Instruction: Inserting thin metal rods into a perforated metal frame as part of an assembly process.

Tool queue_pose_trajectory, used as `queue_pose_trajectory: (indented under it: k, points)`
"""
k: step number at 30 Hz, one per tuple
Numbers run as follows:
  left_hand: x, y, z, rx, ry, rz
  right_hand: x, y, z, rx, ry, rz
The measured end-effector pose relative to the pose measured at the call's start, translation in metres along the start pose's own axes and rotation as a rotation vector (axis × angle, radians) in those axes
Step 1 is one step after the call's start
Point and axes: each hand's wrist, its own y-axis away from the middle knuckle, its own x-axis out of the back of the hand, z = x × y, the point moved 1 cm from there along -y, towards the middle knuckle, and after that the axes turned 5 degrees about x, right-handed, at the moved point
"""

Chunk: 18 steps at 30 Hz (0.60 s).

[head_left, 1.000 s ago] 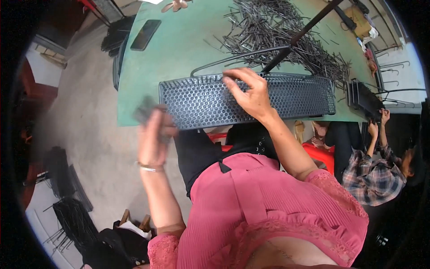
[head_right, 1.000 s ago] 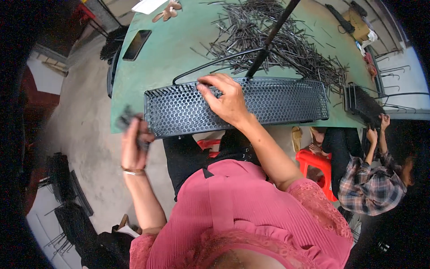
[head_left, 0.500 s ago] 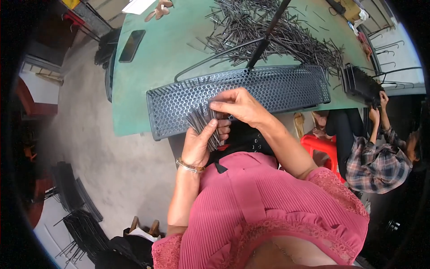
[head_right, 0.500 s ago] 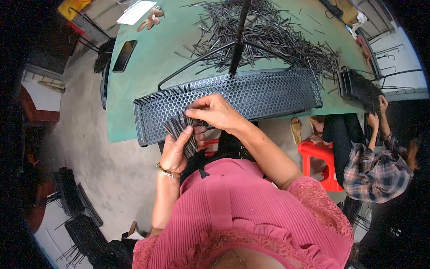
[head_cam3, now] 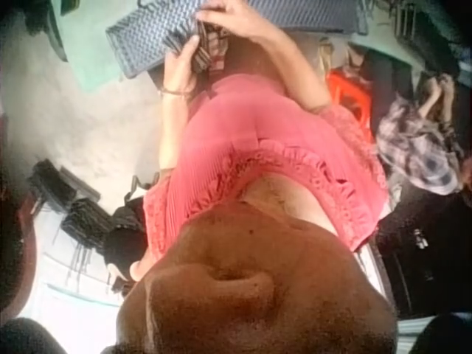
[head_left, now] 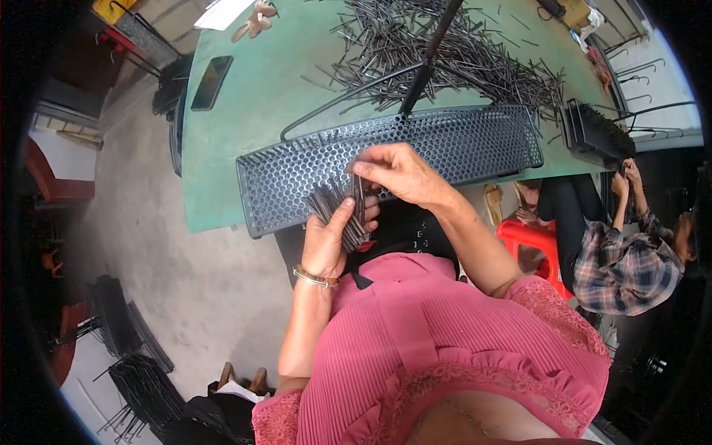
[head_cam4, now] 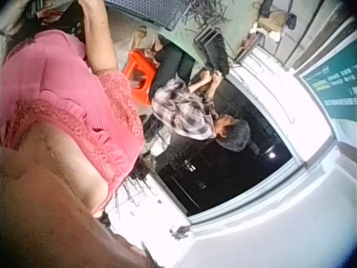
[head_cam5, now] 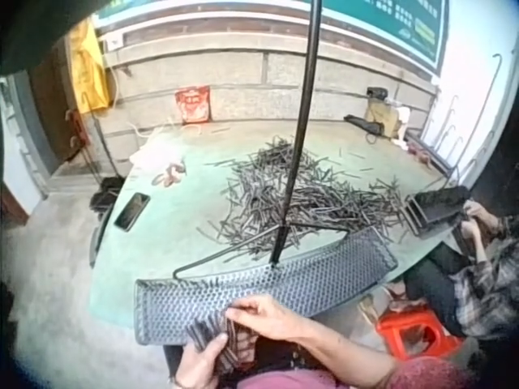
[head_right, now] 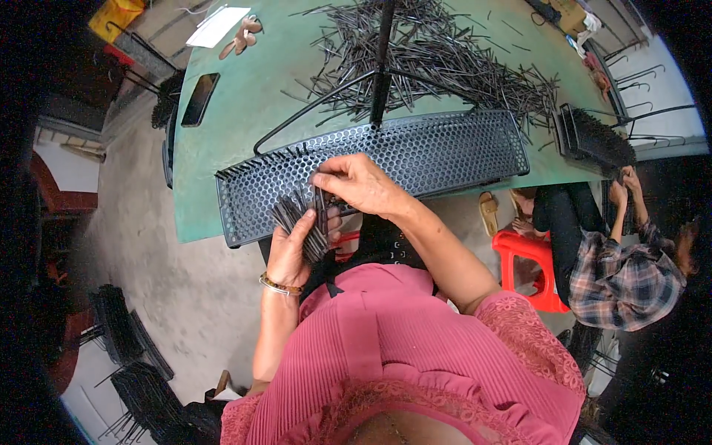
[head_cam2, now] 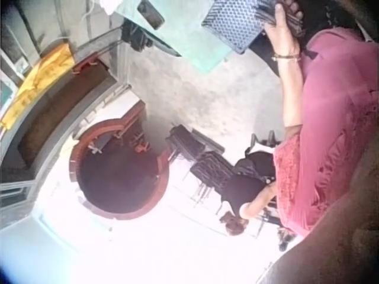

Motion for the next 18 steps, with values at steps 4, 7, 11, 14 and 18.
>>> queue_pose_trajectory:
  k: [4, 7, 11, 14, 18]
  points:
    - [-0.002, 0.000, 0.003, 0.019, 0.000, 0.014, 0.004, -0.004, -0.012, 0.101, 0.019, 0.113]
    - [0.000, -0.001, 0.005, -0.010, -0.084, 0.053, 0.008, -0.008, -0.017, 0.085, -0.011, 0.075]
    - [0.007, -0.004, 0.001, -0.043, -0.048, 0.017, 0.009, -0.011, -0.018, 0.102, -0.095, 0.106]
    - [0.012, -0.006, -0.004, -0.013, 0.026, 0.012, 0.011, -0.018, -0.023, 0.320, -0.093, 0.330]
    - [0.010, -0.005, -0.010, 0.021, 0.037, 0.012, 0.013, -0.031, -0.024, 0.538, 0.419, 0.454]
